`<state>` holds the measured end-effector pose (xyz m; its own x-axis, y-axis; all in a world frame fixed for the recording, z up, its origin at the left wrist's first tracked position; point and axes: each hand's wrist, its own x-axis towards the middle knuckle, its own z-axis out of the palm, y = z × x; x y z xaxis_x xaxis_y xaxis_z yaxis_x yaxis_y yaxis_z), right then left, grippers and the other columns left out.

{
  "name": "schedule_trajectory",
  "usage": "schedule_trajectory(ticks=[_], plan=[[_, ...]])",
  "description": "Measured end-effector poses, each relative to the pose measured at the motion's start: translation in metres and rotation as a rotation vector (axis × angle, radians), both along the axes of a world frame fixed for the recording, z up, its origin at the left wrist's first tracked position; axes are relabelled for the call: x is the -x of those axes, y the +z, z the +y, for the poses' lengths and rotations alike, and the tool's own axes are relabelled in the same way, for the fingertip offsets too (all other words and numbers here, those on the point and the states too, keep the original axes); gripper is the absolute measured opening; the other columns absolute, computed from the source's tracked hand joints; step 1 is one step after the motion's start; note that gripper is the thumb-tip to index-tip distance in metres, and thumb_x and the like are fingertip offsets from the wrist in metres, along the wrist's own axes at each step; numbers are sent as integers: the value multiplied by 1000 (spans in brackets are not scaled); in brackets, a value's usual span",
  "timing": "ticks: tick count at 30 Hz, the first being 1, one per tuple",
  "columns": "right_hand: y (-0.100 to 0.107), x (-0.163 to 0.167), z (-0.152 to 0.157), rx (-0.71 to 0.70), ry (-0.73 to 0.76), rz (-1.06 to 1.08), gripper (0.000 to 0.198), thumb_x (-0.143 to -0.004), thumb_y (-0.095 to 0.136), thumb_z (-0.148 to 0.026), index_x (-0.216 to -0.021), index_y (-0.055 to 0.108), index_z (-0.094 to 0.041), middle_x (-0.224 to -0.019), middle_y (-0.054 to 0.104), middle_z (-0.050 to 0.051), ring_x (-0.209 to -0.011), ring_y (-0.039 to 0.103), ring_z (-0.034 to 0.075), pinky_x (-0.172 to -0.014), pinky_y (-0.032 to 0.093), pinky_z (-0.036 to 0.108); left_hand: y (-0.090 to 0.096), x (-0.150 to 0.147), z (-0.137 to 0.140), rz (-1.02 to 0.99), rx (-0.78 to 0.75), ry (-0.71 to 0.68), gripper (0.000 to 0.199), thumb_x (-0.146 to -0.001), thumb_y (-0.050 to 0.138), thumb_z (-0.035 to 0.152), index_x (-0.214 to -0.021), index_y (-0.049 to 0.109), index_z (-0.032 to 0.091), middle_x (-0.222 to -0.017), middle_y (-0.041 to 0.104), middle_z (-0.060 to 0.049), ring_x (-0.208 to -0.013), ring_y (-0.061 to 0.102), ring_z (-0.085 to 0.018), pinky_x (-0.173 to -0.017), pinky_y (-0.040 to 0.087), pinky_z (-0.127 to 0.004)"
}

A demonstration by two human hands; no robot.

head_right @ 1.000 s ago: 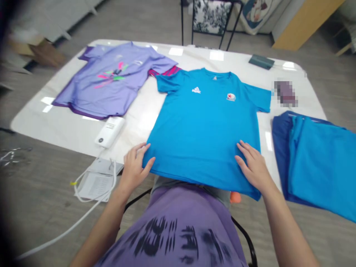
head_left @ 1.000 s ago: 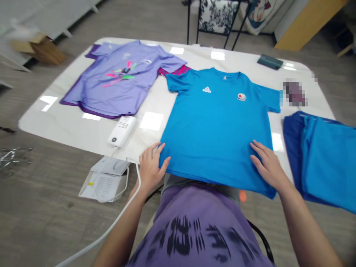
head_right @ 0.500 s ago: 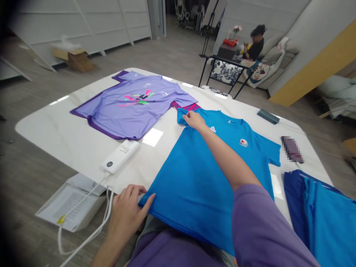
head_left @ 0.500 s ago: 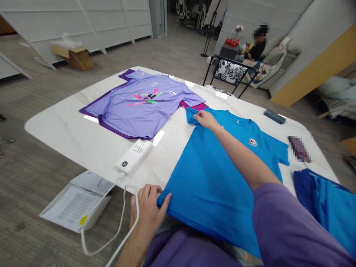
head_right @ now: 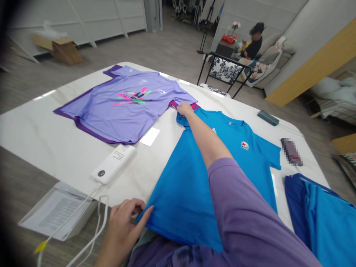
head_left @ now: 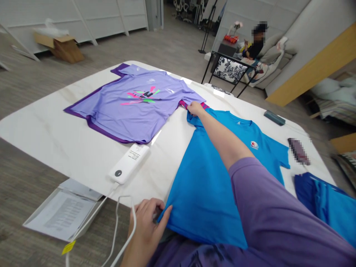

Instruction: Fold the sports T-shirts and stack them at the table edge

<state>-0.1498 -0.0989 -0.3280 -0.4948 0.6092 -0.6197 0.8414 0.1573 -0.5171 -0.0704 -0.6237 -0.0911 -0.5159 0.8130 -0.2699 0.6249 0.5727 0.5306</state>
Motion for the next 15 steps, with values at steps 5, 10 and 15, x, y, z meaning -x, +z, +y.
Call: schedule_trajectory(ticks=[5, 10, 15], plan=[[14, -24, 24, 27, -309, 292, 27, -116, 51, -45, -130, 60, -23, -115, 74, 9, -96, 78, 26, -84, 72, 49, 13, -12, 21, -295, -181, 92, 17, -107, 74, 35, -96, 65, 26, -86, 71, 2, -76, 72, -19, -73, 59, -31], [55, -112, 69, -23, -523, 435, 27, -116, 50, -52, -130, 53, -29, -111, 69, 2, -87, 74, 20, -83, 70, 41, 36, -37, 55, -438, -365, -73, 17, -102, 74, 19, -94, 62, 28, -84, 70, 1, -77, 72, -18, -71, 61, -31], [88, -250, 104, -289, -412, 194, 42, -122, 24, -36, -145, 53, -18, -113, 74, 11, -93, 73, 20, -85, 62, 31, 55, -76, 87, -539, -353, -373, 16, -105, 69, 21, -95, 62, 32, -84, 76, -1, -79, 75, -22, -73, 63, -41]])
